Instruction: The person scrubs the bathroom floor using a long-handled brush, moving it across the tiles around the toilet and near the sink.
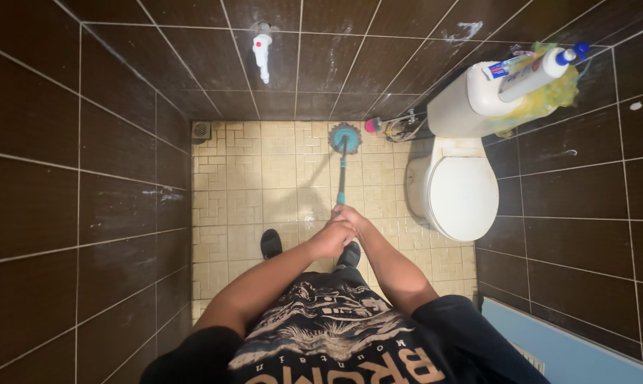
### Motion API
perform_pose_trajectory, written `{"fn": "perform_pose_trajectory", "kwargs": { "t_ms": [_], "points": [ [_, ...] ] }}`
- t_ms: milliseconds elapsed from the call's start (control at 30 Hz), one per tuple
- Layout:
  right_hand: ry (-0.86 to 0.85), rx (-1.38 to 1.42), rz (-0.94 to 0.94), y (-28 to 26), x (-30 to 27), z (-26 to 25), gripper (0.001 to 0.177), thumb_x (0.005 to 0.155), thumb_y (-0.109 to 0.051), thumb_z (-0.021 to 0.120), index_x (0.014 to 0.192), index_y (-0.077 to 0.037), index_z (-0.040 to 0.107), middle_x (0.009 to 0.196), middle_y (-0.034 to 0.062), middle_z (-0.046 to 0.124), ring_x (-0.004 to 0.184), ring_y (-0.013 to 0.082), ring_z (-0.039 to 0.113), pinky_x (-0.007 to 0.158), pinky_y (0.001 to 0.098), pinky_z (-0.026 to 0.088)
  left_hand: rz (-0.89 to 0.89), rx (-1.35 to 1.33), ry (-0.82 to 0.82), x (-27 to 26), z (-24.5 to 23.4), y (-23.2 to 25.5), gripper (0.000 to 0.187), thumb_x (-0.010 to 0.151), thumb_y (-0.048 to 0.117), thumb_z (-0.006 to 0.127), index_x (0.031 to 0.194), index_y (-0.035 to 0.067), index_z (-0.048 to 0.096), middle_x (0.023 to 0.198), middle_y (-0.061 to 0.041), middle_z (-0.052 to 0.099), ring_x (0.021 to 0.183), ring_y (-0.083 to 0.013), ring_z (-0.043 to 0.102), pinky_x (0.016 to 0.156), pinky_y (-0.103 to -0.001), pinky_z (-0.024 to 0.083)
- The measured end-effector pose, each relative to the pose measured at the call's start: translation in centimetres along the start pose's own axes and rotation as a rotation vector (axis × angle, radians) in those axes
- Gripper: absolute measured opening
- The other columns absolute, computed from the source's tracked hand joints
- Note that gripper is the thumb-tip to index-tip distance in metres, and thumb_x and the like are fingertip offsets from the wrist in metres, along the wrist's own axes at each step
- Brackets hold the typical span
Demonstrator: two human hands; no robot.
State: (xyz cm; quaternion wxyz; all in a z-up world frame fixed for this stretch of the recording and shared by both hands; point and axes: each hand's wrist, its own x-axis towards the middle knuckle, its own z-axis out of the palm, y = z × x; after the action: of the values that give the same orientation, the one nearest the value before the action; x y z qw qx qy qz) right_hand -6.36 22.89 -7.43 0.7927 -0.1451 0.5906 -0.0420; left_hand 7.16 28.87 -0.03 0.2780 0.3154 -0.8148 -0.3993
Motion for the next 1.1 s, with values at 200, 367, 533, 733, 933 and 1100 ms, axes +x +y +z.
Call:
{"fn": "perform_pose_trajectory", "kwargs": {
  "t_ms": [200, 367, 533, 733, 933, 1100],
  "points": [
    [-0.016, -0.17, 0.113, 1.8, 0.5, 5.8, 0.024, 0.09, -0.042, 0.05, 0.095, -0.02, 0.06, 0.079, 0.0065, 0.068, 0.064, 0.0275, 0.062, 0.05, 0.063, 0.043, -0.088, -0.04, 0.101, -6.1, -2.3, 2.4, 0.017, 0.065, -0.005, 0.064, 0.071, 0.01, 0.059, 0.089, -0.007, 0.062, 0.102, -0.0341, 0.055, 0.09, -0.046, 0.042],
    [-0.246, -0.174, 0.195, 2.9, 2.6, 10.1, 0.03, 0.091, -0.046, 0.059, 0.091, -0.016, 0.06, 0.072, 0.0039, 0.063, 0.056, 0.0236, 0.056, 0.044, 0.0556, 0.043, -0.186, -0.026, 0.069, -9.7, -4.4, 3.2, 0.017, 0.062, -0.006, 0.06, 0.069, 0.008, 0.055, 0.087, -0.008, 0.06, 0.103, -0.0326, 0.054, 0.089, -0.046, 0.041],
    [-0.303, -0.099, 0.153, 3.8, 4.3, 13.2, 0.031, 0.093, -0.044, 0.063, 0.092, -0.013, 0.061, 0.072, 0.0052, 0.062, 0.056, 0.0237, 0.055, 0.045, 0.0523, 0.045, -0.164, -0.039, 0.144, -11.4, -6.3, 2.7, 0.019, 0.055, -0.006, 0.06, 0.065, 0.008, 0.051, 0.079, -0.008, 0.058, 0.095, -0.0336, 0.052, 0.087, -0.045, 0.039],
    [-0.192, 0.051, 0.079, 3.7, 3.6, 9.9, 0.028, 0.093, -0.042, 0.061, 0.093, -0.014, 0.061, 0.074, 0.0078, 0.063, 0.059, 0.0261, 0.056, 0.046, 0.0552, 0.046, -0.097, -0.067, 0.046, -8.6, -4.8, 0.9, 0.021, 0.055, -0.004, 0.064, 0.063, 0.009, 0.05, 0.075, -0.007, 0.057, 0.092, -0.0325, 0.053, 0.083, -0.043, 0.04],
    [-0.056, 0.145, 0.021, 2.1, 2.3, 5.5, 0.026, 0.093, -0.039, 0.059, 0.095, -0.014, 0.061, 0.076, 0.0104, 0.063, 0.061, 0.0285, 0.058, 0.047, 0.0582, 0.046, -0.012, -0.102, -0.057, -4.0, -2.0, -1.8, 0.024, 0.056, -0.005, 0.068, 0.063, 0.011, 0.052, 0.075, -0.004, 0.059, 0.095, -0.0313, 0.057, 0.087, -0.044, 0.043],
    [0.024, 0.157, 0.009, 1.2, 1.6, 2.9, 0.024, 0.093, -0.037, 0.057, 0.096, -0.014, 0.061, 0.077, 0.0126, 0.063, 0.063, 0.0305, 0.059, 0.048, 0.0607, 0.046, -0.003, -0.039, -0.156, -1.4, -1.1, -2.0, 0.025, 0.051, -0.009, 0.069, 0.058, 0.009, 0.053, 0.073, -0.004, 0.062, 0.094, -0.0314, 0.06, 0.091, -0.055, 0.037]
  ]
}}
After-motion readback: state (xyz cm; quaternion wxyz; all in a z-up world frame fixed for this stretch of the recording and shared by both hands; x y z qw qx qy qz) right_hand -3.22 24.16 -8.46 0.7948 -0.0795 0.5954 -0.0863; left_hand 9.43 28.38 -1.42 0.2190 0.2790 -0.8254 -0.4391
